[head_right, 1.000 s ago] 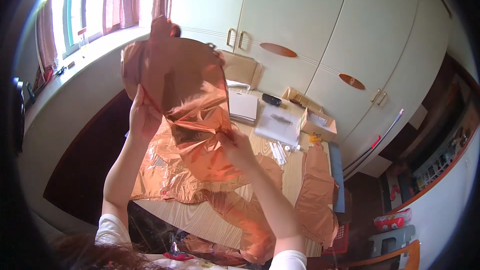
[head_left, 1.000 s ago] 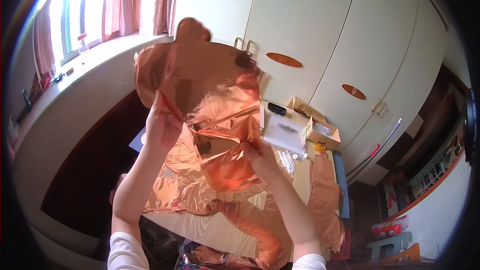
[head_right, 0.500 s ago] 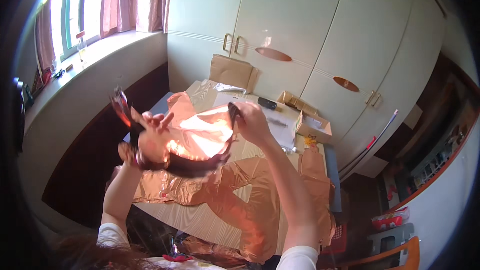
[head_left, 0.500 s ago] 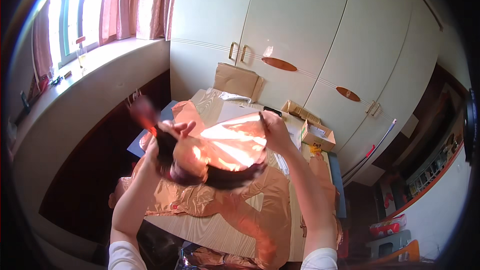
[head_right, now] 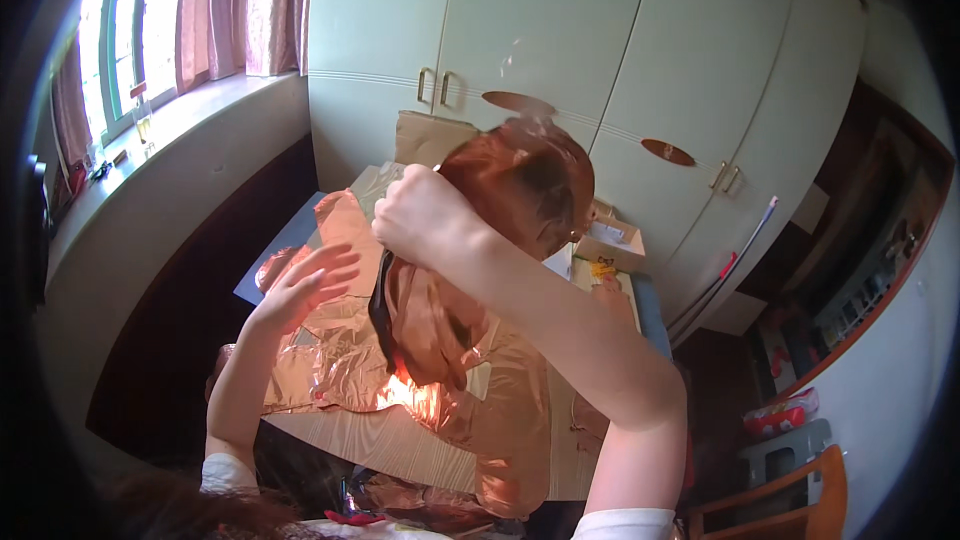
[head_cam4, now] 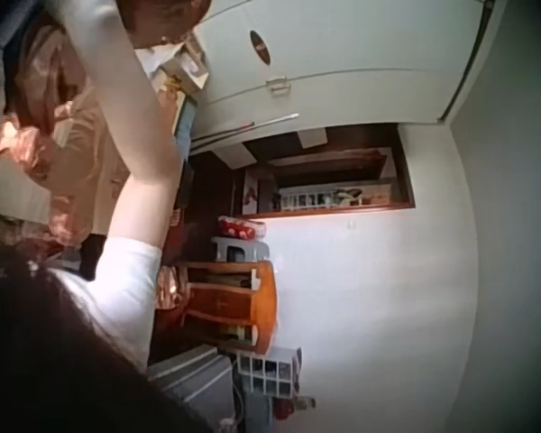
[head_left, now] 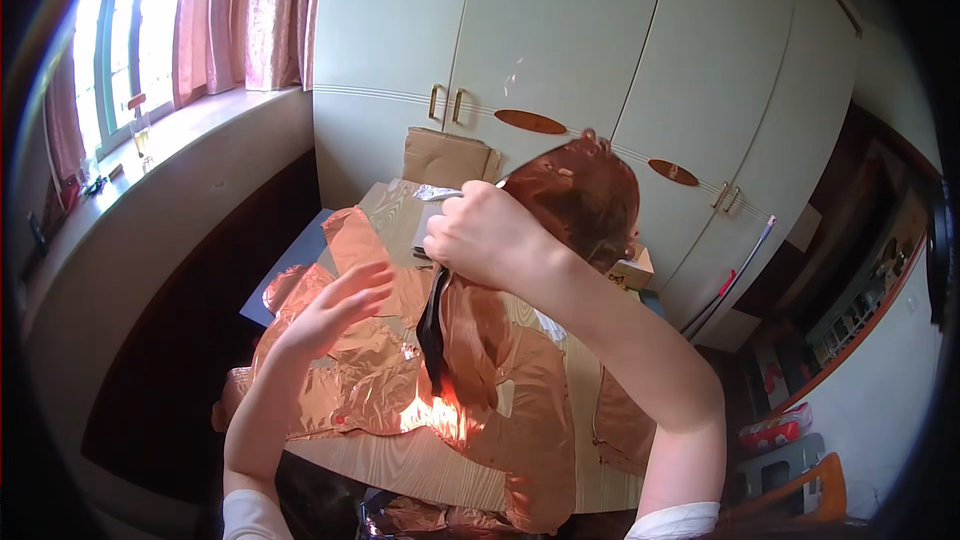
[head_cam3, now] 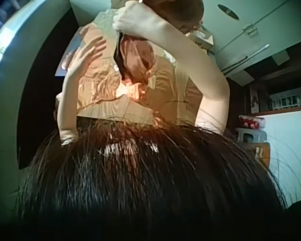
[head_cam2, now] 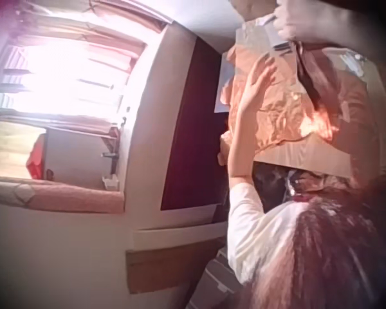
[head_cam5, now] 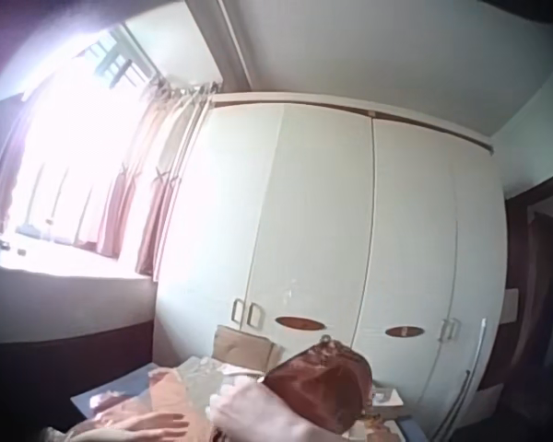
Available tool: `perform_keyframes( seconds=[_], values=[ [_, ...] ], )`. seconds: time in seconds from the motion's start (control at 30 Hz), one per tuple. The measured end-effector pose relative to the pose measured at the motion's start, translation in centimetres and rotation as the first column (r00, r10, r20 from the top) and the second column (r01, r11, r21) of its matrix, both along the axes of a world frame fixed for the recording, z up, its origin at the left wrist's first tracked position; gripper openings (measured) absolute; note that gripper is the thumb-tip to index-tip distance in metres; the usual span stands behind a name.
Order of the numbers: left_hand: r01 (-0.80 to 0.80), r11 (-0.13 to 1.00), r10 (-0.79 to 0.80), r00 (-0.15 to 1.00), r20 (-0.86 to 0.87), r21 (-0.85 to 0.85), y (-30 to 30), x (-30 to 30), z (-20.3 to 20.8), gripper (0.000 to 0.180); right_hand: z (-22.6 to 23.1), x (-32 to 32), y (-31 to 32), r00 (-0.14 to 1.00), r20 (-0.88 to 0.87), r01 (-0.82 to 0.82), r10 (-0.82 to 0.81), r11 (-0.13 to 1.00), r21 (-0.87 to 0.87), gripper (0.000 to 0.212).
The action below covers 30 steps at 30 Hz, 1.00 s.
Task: Folding rose gold foil balloons and placing them into clear plastic bags with paper inserts.
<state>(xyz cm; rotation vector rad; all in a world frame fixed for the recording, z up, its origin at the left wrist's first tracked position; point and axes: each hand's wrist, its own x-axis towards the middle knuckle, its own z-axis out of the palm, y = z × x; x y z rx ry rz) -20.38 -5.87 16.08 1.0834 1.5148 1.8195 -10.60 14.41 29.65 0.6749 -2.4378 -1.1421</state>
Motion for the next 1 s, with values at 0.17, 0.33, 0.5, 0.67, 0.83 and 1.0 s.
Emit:
perform_keyframes(
  seconds=[0.17, 0.33, 0.5, 0.67, 0.83, 1.0],
  values=[
    [-0.301, 0.939, 0.158, 0.807, -0.57, -0.167, 7.6, 2.4, 5.8, 0.047, 0.6, -0.9, -0.9, 0.988, 0.061, 0.132, -0.143, 0.978, 0.164, 0.013],
    [-0.426, 0.872, 0.148, 0.699, -0.7, -0.241, 9.7, 1.1, 5.5, 0.024, -0.6, -1.2, 0.6, 0.977, 0.042, 0.201, -0.209, 0.97, 0.138, 0.014],
    [-0.461, 0.87, 0.214, 0.67, -0.711, -0.173, 10.5, 1.6, 5.2, 0.025, -1.0, -1.8, 1.9, 0.979, -0.018, 0.203, -0.202, 0.974, 0.097, 0.015],
    [-0.286, 0.925, 0.245, 0.952, -0.182, -0.25, 11.4, -2.0, 5.1, 0.017, 0.0, -3.0, 4.0, 0.84, -0.535, -0.158, 0.092, 0.984, -0.079, 0.018],
    [-0.171, 0.952, 0.211, 0.967, 0.14, -0.252, 9.8, -3.8, 4.7, 0.012, -7.1, -1.6, 8.5, 0.566, -0.752, -0.385, -0.337, 0.698, -0.603, 0.064],
    [-0.205, 0.953, 0.264, 0.924, 0.276, -0.225, 7.8, -5.7, 2.4, 0.011, -20.0, 1.6, 9.8, 0.944, 0.105, 0.33, 0.313, -0.904, -0.271, 0.075]
  ],
)
